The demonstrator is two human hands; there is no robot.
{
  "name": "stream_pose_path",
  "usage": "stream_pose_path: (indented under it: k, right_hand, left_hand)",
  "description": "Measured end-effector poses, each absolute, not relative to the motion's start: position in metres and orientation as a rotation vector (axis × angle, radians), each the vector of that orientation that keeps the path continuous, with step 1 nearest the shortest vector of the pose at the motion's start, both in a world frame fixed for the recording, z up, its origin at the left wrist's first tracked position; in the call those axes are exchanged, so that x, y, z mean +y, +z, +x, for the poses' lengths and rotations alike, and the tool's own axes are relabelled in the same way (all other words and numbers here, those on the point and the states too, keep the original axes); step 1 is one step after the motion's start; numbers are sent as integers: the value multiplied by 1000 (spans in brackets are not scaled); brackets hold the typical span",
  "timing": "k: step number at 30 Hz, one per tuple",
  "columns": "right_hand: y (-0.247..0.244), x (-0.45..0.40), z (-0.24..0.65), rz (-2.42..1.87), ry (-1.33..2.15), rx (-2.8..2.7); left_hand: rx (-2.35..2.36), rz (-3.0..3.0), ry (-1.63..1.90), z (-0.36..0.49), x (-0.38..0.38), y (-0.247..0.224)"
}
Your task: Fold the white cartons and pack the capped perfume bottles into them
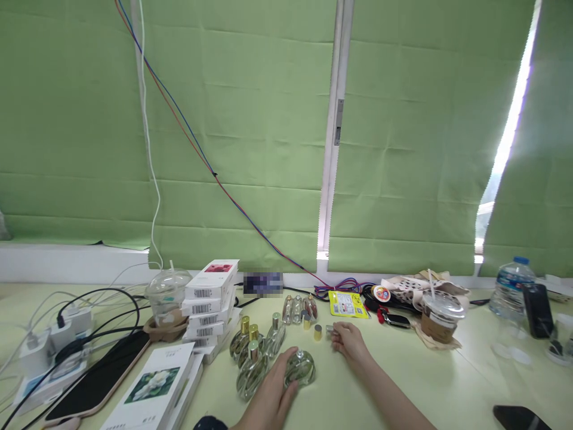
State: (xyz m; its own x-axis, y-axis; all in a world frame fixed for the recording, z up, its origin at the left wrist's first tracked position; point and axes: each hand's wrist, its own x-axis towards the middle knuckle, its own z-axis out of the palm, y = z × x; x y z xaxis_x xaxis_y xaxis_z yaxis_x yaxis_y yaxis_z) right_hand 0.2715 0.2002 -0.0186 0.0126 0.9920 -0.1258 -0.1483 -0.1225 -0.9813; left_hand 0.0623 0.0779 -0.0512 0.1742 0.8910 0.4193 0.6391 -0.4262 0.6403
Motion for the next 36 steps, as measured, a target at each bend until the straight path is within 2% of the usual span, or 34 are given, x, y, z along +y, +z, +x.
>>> stream_pose_path:
  k: [4,8,12,18,21,27,36]
  right_hand:
    - [-10,196,274,-1153,1527,-956]
    - [-6,195,272,-1184,1551,-1007]
    - [-4,193,271,-1288,1404,-1165]
    - [-2,185,276,-1378,849,-1539]
    - [-3,181,276,-1405,688,-1710]
    - [-6,181,275,-1473,612,-1826]
    - [-13,205,292,-1579,694,-1488]
  left_hand:
    - [1454,2126,1108,63,77,-49]
    - [1462,2120,1085,63,75,-48]
    - [1445,2101,1098,63,73,-44]
    - [1441,2076,1112,65,70,-37]
    - [1436,2097,1109,66,70,-37]
    - [1466,2114,1091,63,74,-48]
    - [1502,2038,1203,70,74,-46]
